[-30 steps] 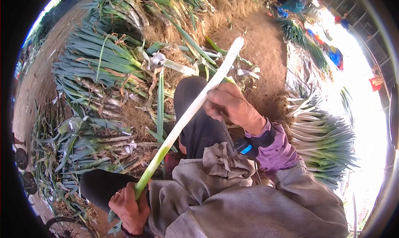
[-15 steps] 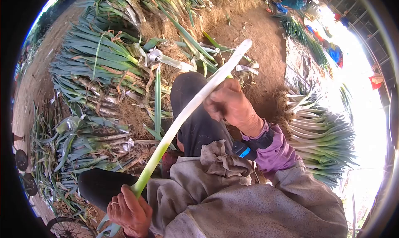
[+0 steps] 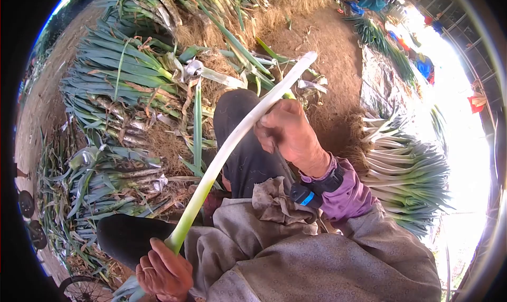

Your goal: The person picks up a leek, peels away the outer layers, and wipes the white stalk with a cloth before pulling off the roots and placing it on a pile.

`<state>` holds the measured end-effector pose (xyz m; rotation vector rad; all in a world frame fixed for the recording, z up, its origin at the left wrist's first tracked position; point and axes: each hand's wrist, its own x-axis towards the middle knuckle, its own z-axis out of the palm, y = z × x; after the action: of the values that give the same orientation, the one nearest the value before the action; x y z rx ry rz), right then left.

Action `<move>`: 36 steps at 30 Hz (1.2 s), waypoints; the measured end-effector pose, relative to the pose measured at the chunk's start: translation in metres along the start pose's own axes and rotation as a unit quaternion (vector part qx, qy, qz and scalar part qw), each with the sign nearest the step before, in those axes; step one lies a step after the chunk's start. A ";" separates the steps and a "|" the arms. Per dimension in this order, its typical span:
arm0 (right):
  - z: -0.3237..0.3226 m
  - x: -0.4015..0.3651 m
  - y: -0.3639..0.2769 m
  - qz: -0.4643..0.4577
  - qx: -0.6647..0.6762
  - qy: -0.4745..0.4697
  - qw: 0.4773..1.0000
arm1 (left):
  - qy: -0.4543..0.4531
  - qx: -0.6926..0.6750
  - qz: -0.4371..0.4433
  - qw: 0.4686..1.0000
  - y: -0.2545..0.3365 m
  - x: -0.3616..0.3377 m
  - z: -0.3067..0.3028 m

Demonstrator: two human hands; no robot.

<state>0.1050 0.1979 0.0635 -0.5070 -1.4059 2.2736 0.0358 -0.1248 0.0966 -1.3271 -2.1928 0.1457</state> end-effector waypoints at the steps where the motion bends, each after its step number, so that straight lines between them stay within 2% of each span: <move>1: 0.000 0.000 0.000 0.009 0.006 0.008 1.000 | 0.001 0.003 0.000 1.000 0.001 0.000 0.000; 6: 0.005 0.001 -0.003 0.059 0.074 0.067 0.993 | 0.001 0.019 -0.006 1.000 0.006 0.003 0.002; 9: 0.009 0.002 0.000 0.059 0.051 0.095 0.992 | -0.018 0.020 -0.033 0.999 0.006 0.003 0.004; 12: 0.004 0.003 0.003 0.065 0.025 0.071 0.995 | -0.058 0.002 -0.074 0.996 -0.001 0.002 0.008; 15: -0.007 0.007 0.002 0.088 0.016 -0.007 0.996 | -0.066 -0.059 -0.098 0.991 -0.009 0.005 0.012; 18: -0.021 0.012 0.000 0.148 0.149 -0.105 0.972 | -0.082 -0.117 -0.110 0.984 -0.016 0.006 0.017; 22: -0.033 0.015 -0.004 0.078 0.222 -0.169 0.957 | -0.095 -0.181 -0.128 0.970 -0.018 0.005 0.022; 23: -0.036 0.015 -0.006 0.081 0.267 -0.129 0.951 | -0.102 -0.196 -0.132 0.966 -0.019 0.005 0.023; 25: -0.052 0.026 -0.015 -0.008 0.257 -0.057 0.965 | -0.113 -0.238 -0.148 0.953 -0.020 0.001 0.025; 27: -0.077 0.050 -0.032 -0.100 0.243 0.018 0.965 | -0.115 -0.292 -0.169 0.934 -0.020 -0.005 0.029; 29: -0.101 0.067 -0.048 -0.196 0.226 0.092 0.950 | -0.160 -0.298 -0.188 0.922 -0.025 -0.013 0.030; 31: -0.119 0.077 -0.056 -0.161 0.166 0.117 0.966 | -0.229 -0.274 -0.186 0.915 -0.029 -0.004 0.021; 32: -0.123 0.080 -0.055 -0.143 0.136 0.128 0.972 | -0.222 -0.298 -0.179 0.911 -0.031 -0.006 0.022; 33: -0.124 0.083 -0.046 -0.196 -0.007 0.052 0.979 | -0.214 -0.322 -0.172 0.906 -0.033 -0.010 0.024; 34: -0.128 0.082 -0.041 -0.190 -0.074 0.047 0.978 | -0.207 -0.345 -0.164 0.901 -0.035 -0.011 0.025; 36: -0.116 0.073 -0.038 -0.174 -0.208 0.039 0.962 | -0.253 -0.334 -0.171 0.892 -0.034 0.002 0.019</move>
<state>0.1084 0.3385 0.0418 -0.4262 -1.7819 1.6720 -0.0013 -0.1371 0.0945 -1.2960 -3.0627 -0.5026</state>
